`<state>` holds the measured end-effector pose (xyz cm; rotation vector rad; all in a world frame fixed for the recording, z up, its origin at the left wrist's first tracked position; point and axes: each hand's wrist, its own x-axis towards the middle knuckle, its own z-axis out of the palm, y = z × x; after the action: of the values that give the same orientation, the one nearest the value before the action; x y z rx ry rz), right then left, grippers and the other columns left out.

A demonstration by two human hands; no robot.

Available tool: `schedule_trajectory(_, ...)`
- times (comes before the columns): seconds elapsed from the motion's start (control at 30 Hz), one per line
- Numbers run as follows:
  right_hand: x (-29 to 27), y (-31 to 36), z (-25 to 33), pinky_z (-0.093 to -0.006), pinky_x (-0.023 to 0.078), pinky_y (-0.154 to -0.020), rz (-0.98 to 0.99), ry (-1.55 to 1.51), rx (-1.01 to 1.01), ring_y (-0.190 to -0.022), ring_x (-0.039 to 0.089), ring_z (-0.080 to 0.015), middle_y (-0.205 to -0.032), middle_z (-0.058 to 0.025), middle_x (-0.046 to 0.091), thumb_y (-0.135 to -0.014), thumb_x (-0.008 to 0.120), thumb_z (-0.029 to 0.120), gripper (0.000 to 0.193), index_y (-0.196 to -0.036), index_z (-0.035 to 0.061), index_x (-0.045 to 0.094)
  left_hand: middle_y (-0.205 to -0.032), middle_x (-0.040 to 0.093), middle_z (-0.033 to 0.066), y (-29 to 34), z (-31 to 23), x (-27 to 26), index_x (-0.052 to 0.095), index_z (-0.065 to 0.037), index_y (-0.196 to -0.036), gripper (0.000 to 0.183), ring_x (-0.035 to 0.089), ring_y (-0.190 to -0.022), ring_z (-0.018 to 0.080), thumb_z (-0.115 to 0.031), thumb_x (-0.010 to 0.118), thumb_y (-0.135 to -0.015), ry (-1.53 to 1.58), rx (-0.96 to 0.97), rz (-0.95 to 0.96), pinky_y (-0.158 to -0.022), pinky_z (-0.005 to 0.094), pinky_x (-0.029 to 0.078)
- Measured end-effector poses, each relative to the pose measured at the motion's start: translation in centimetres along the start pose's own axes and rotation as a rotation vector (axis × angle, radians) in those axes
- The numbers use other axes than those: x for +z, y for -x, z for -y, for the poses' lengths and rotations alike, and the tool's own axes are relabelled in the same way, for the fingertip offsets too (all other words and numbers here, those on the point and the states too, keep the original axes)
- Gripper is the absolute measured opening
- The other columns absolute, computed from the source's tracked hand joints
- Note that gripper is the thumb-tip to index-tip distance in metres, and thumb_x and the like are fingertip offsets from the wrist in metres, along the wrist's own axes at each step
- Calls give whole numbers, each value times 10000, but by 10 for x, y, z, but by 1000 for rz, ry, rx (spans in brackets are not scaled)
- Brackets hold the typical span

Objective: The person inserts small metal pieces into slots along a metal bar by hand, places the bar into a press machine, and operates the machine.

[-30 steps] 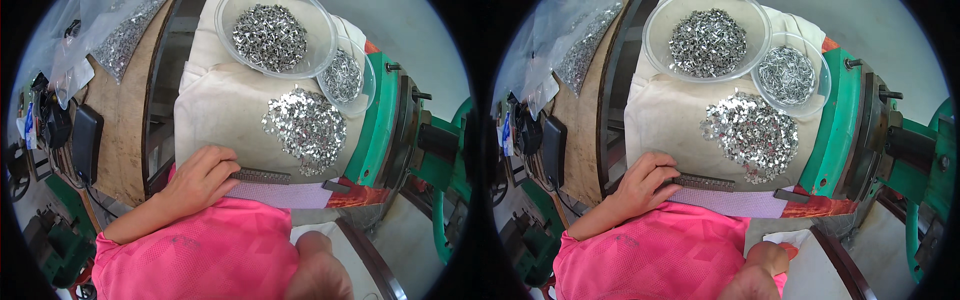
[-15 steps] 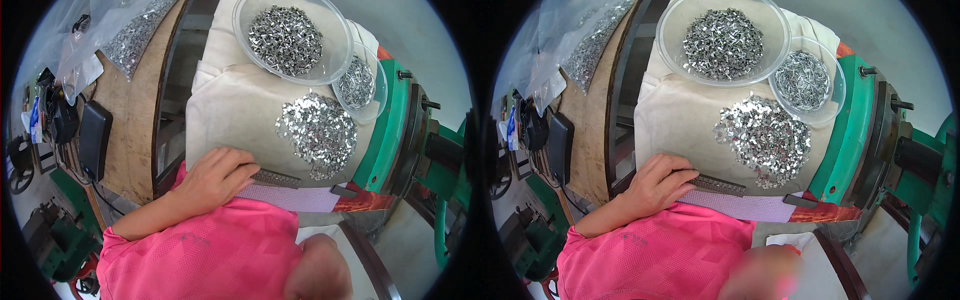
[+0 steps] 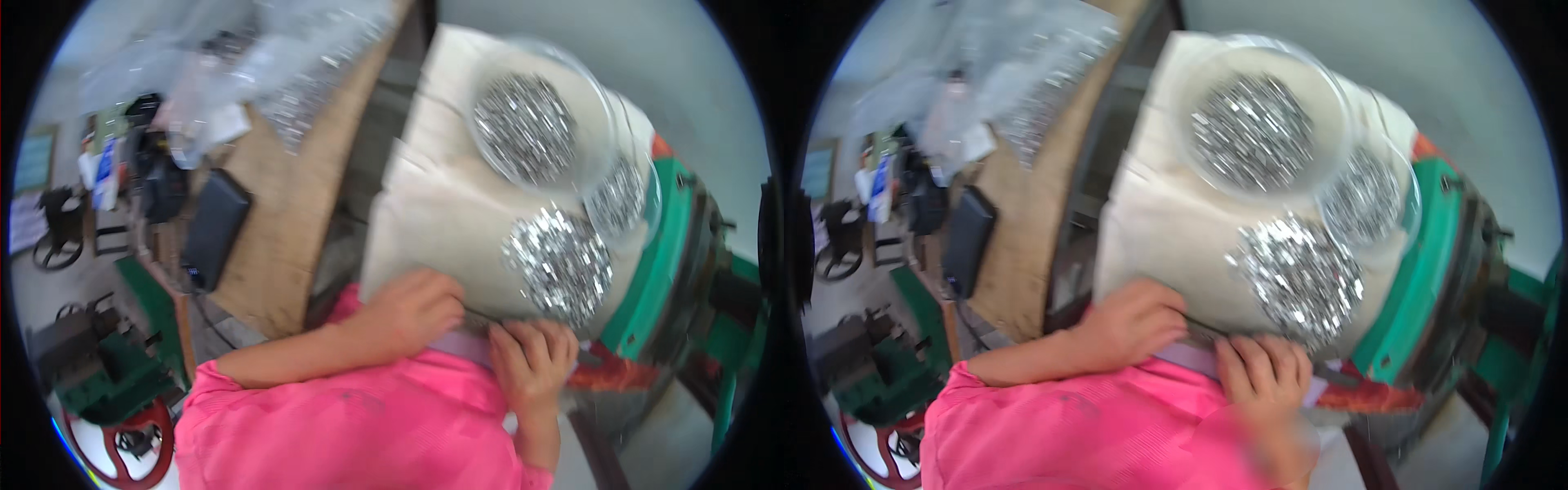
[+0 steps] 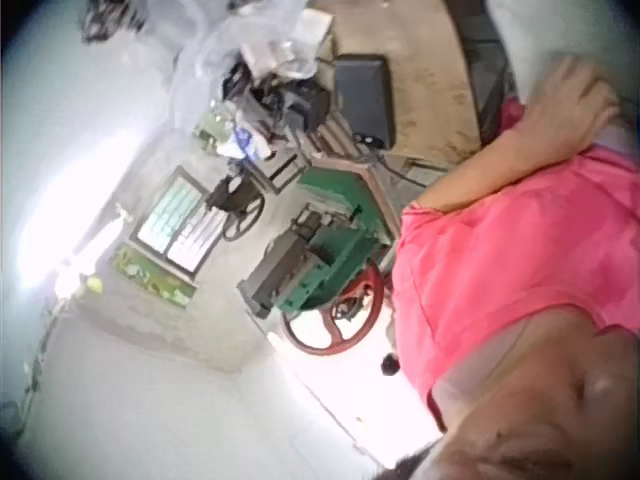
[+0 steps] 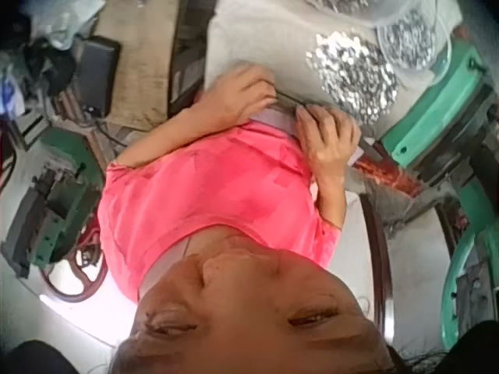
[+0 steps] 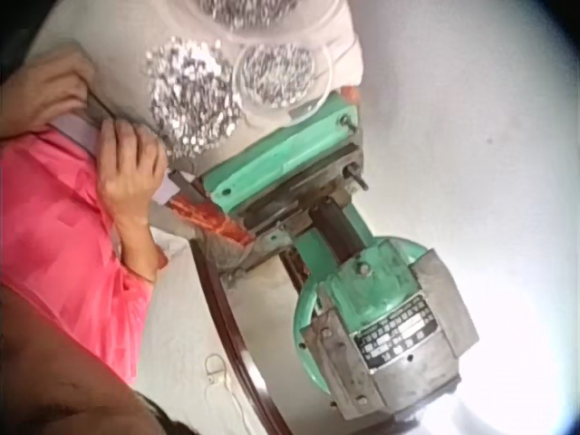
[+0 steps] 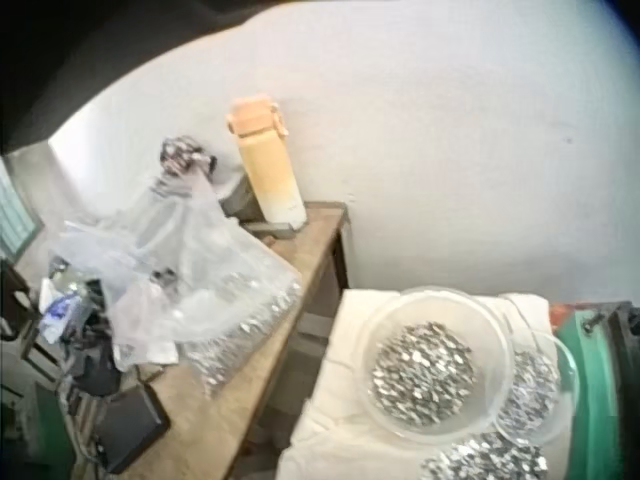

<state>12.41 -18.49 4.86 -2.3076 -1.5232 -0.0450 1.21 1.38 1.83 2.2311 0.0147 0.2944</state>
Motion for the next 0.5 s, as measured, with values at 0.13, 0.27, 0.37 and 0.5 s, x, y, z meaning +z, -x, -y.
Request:
schedule_trajectory(0.13, -7, 0, 3, -434, 439, -860, -19, 77, -73, -926, 590, -237, -947, -5, 635, -770, 732, 137, 171, -938, 136, 697, -1006, 585, 92, -2, -4, 2, 604, -36, -910, 142, 576, -914, 274, -116, 693, -834, -34, 35, 134, -811, 366, 484)
schedule_trajectory(0.27, -6, -3, 4, -460, 440, -868, 24, 144, -103, -932, 586, -260, -934, -23, 608, -779, 701, 124, 132, -900, 115, 650, -1003, 568, 81, -2, -8, 3, 576, -53, -945, 159, 551, -939, 257, -139, 679, -859, -53, 48, 117, -836, 363, 461)
schedule_trajectory(0.37, -6, 0, 6, -468, 435, -876, 21, 150, -83, -930, 586, -265, -935, -29, 607, -772, 702, 126, 134, -894, 102, 650, -1002, 569, 74, -3, -8, 9, 574, -51, -938, 161, 548, -944, 255, -159, 673, -870, -94, 81, 92, -836, 363, 456)
schedule_trajectory(0.5, -17, -9, -3, -448, 424, -842, 35, -70, 13, -863, 580, -253, -887, -13, 621, -724, 755, 115, 189, -902, 135, 695, -995, 575, 72, -8, -2, 5, 580, -65, -940, 152, 552, -914, 263, -165, 672, -872, -101, 97, 180, -819, 373, 460)
